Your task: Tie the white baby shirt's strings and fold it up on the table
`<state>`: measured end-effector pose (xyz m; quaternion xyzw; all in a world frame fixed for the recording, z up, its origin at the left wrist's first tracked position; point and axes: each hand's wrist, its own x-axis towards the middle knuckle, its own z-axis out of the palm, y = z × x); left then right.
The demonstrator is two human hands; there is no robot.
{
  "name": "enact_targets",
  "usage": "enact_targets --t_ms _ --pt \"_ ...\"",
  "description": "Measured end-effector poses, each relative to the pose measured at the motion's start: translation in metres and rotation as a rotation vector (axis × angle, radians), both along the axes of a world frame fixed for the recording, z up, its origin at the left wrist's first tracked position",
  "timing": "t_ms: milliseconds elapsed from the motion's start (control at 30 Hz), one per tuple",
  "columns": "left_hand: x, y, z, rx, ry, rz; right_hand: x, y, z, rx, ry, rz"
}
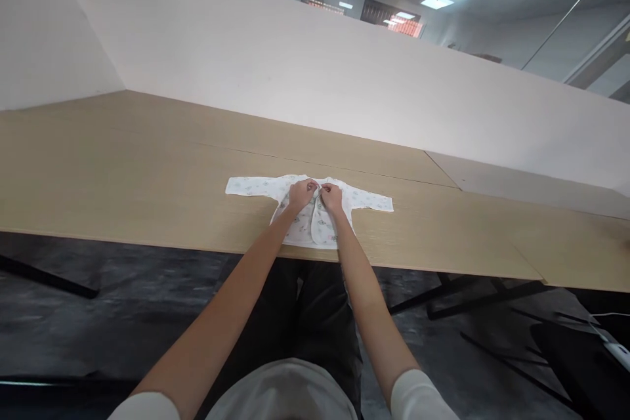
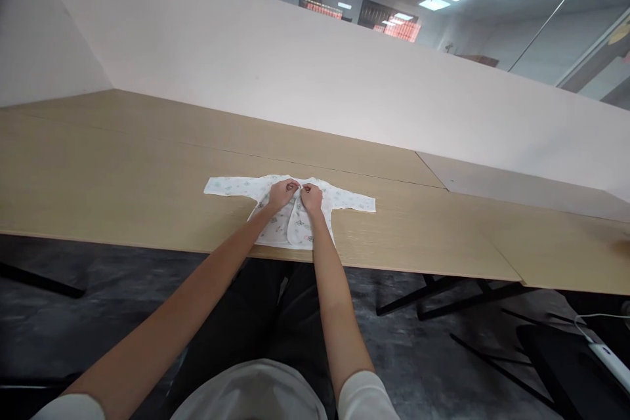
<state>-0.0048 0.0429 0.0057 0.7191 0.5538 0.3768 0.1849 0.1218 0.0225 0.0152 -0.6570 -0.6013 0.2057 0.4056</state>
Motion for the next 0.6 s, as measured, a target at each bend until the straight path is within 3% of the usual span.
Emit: enact_targets --t_ms 267,600 --pt "-0.0001 -0.0001 -0.0017 -0.01 -0.07 -0.015 0.0015 -0.0022 0.0006 -0.013 0.015 0.07" --pt "0.0007 -0.0012 -0.0035 -0.011 -0.162 -0.059 -0.0028 -0.0051 0.0032 -0.021 -0.059 0.01"
